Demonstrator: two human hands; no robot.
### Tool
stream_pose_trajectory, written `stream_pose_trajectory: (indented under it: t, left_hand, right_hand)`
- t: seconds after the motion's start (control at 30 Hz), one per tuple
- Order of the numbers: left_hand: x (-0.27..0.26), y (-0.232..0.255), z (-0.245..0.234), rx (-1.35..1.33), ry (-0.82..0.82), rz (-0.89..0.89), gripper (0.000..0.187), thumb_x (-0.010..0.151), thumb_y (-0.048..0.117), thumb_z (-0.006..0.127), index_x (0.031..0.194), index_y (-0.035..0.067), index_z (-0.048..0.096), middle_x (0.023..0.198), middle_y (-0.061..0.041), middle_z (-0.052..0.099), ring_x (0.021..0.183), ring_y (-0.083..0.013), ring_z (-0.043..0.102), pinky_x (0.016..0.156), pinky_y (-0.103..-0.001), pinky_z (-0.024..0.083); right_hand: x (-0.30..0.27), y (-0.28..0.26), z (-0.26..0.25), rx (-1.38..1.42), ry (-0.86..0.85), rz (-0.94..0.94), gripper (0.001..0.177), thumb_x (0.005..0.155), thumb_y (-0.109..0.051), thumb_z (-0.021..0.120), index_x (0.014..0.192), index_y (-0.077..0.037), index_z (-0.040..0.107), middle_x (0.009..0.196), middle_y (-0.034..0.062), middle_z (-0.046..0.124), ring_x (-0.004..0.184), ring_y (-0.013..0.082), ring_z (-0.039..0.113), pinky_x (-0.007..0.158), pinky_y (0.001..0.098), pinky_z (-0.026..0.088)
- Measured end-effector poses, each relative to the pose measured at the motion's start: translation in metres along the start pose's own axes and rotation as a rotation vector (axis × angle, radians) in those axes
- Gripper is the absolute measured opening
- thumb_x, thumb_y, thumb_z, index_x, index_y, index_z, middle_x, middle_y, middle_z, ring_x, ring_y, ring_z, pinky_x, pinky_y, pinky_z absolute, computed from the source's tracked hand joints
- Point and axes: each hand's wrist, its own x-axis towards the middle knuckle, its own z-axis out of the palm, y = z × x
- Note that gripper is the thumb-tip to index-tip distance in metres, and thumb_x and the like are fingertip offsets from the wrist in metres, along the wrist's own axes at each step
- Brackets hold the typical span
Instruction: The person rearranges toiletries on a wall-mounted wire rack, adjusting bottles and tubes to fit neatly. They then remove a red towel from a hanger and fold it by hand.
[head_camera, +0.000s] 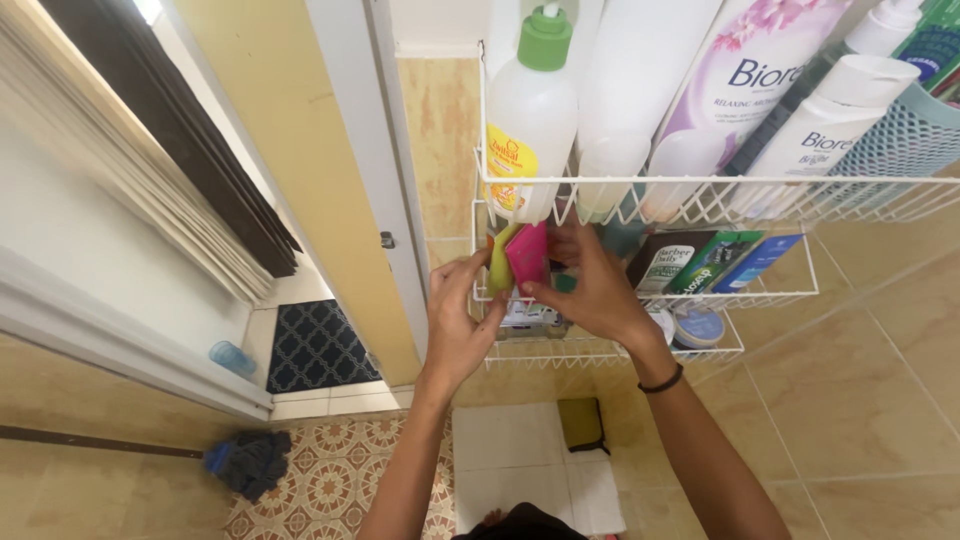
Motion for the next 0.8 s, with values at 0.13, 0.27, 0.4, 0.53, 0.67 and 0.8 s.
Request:
stream_pose_trajectory:
  t: [0.13,0.27,0.4,0.53,0.67,0.8]
  left_hand:
    - [0.005,0.004,-0.001,0.061,-0.052,0.031,0.053,0.078,0.001,0.076,0.13,-0.001,0.063,0.117,-0.014,0.071,0.114,-0.0343,0.055,0.101,-0.042,0.043]
    - [0.009,0.01,0.005,0.123,-0.045,0.034,0.049,0.077,0.002,0.075,0.125,0.002,0.066,0.117,-0.014,0.071,0.113,-0.0369,0.053,0.1,-0.044,0.042]
    - [0.014,0.011,0.019,0.157,0.022,0.103,0.041,0.076,0.003,0.075,0.116,0.004,0.067,0.119,-0.014,0.069,0.114,-0.039,0.051,0.101,-0.047,0.041]
    - [0.015,0.009,0.032,0.148,-0.018,-0.009,0.033,0.082,0.006,0.076,0.114,0.005,0.068,0.109,-0.011,0.069,0.11,-0.0377,0.054,0.099,-0.047,0.042]
    - [0.012,0.001,0.03,0.136,-0.034,-0.02,0.032,0.085,0.003,0.074,0.116,0.004,0.066,0.112,-0.012,0.071,0.111,-0.0367,0.056,0.1,-0.047,0.044]
    - [0.02,-0.007,0.015,0.035,-0.086,-0.018,0.043,0.087,0.001,0.07,0.128,-0.003,0.061,0.113,-0.018,0.069,0.106,-0.0348,0.06,0.094,-0.045,0.049]
  right_hand:
    - [0.008,0.01,0.006,0.002,0.005,0.105,0.068,0.076,-0.028,0.091,0.121,0.004,0.051,0.114,0.0171,0.07,0.104,0.0245,0.073,0.089,0.0376,0.06]
    - [0.007,0.02,-0.003,-0.102,0.049,0.084,0.055,0.073,-0.026,0.091,0.112,0.0,0.061,0.103,0.0126,0.072,0.093,0.0212,0.071,0.081,0.0361,0.056]
    - [0.006,0.028,-0.013,-0.034,0.017,0.014,0.047,0.073,-0.025,0.09,0.108,-0.002,0.068,0.099,0.0088,0.074,0.091,0.018,0.071,0.081,0.034,0.055]
    - [0.005,0.034,-0.02,-0.043,0.023,-0.026,0.047,0.072,-0.024,0.091,0.107,-0.002,0.069,0.097,0.0095,0.074,0.09,0.018,0.07,0.081,0.0339,0.055]
    - [0.005,0.041,-0.025,0.003,-0.026,0.006,0.046,0.073,-0.024,0.09,0.108,-0.003,0.068,0.1,0.0087,0.075,0.093,0.0161,0.07,0.084,0.032,0.055]
    - [0.01,0.045,-0.033,0.013,-0.071,0.043,0.047,0.075,-0.027,0.09,0.11,-0.003,0.071,0.103,0.0092,0.077,0.095,0.0152,0.072,0.086,0.0314,0.055]
